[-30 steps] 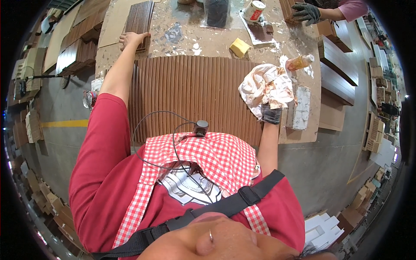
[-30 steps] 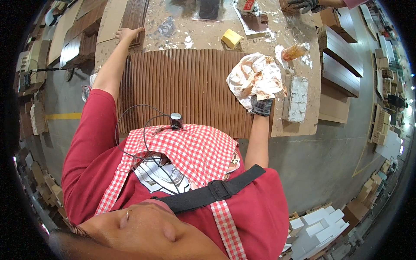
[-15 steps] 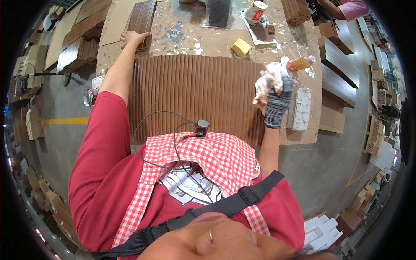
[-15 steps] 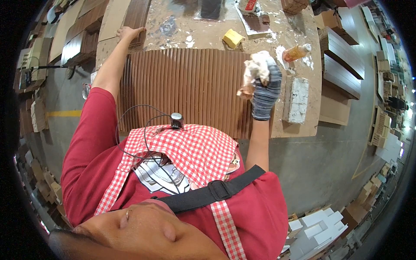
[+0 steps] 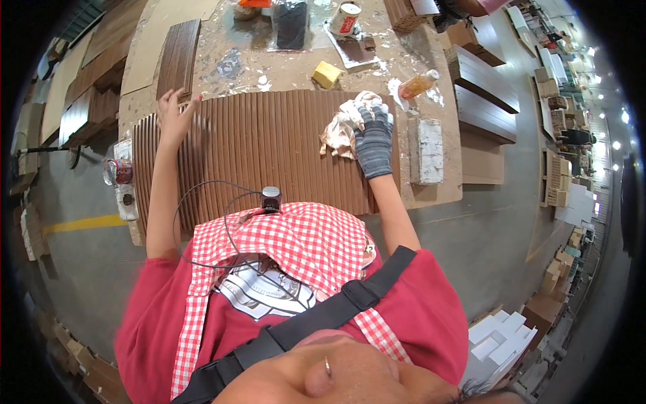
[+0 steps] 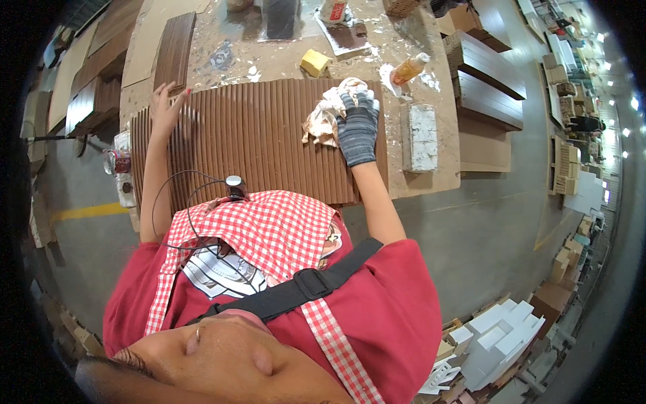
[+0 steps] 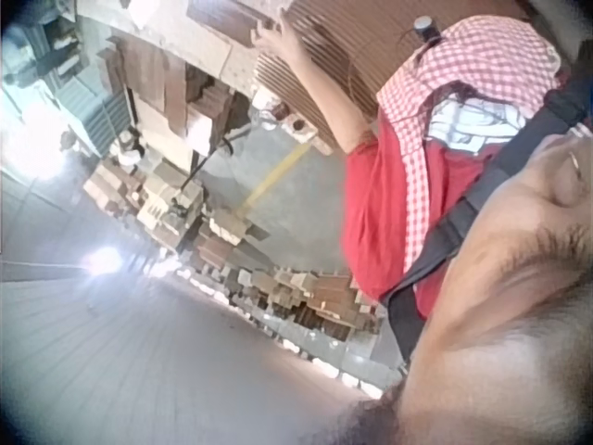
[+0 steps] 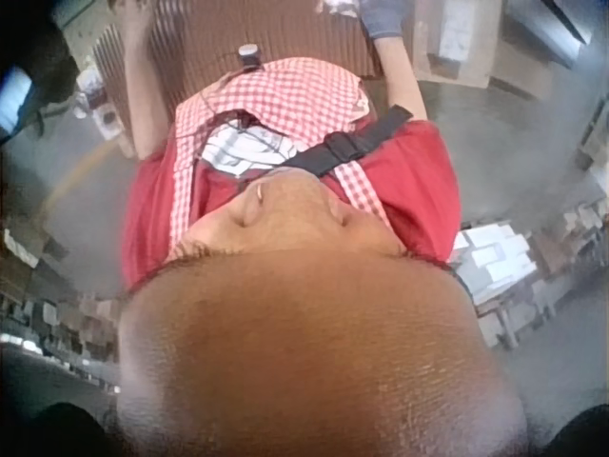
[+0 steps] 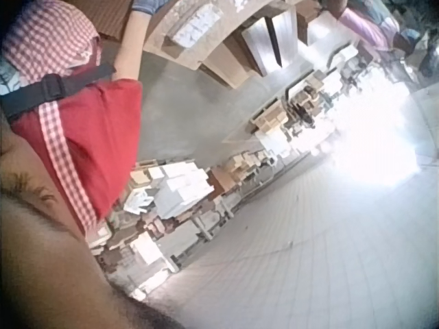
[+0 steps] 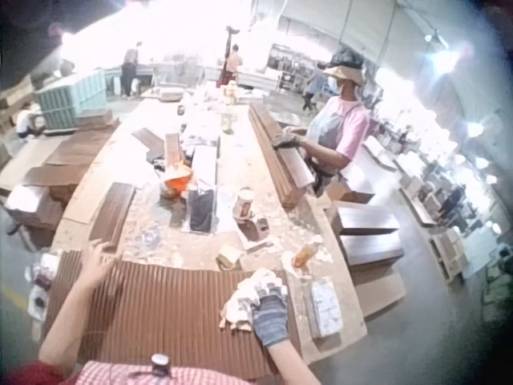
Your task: The person cleans wooden panels by wiping their surfaces and edges with a sponge and a cloth.
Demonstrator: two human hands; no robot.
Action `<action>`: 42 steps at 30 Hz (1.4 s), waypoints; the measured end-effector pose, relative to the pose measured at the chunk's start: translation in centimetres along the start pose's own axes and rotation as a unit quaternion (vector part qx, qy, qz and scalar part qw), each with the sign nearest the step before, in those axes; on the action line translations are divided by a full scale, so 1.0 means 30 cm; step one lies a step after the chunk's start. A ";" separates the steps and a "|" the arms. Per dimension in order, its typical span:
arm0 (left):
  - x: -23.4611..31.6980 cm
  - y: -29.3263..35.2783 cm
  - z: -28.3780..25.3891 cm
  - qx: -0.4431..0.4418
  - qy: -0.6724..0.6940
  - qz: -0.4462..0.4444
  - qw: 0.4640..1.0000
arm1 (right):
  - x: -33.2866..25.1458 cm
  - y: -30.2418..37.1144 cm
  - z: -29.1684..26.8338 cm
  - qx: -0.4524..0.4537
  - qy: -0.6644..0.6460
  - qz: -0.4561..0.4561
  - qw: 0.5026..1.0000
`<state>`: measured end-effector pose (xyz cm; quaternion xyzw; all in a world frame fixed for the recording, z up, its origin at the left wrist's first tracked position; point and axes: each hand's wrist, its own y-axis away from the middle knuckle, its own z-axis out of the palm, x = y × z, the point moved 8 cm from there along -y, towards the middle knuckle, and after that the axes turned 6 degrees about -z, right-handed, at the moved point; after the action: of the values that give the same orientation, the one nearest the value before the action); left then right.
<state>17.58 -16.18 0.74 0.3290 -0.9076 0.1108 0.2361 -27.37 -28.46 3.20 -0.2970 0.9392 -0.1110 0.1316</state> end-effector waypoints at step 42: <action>0.050 0.174 0.060 0.092 -0.187 0.096 0.973 | 0.681 -0.456 -0.103 -0.009 0.139 0.151 0.979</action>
<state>12.56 -13.67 -0.31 0.2760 -0.9489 0.1519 0.0190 -37.23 -50.99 6.31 -0.1345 0.9834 -0.1213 0.0125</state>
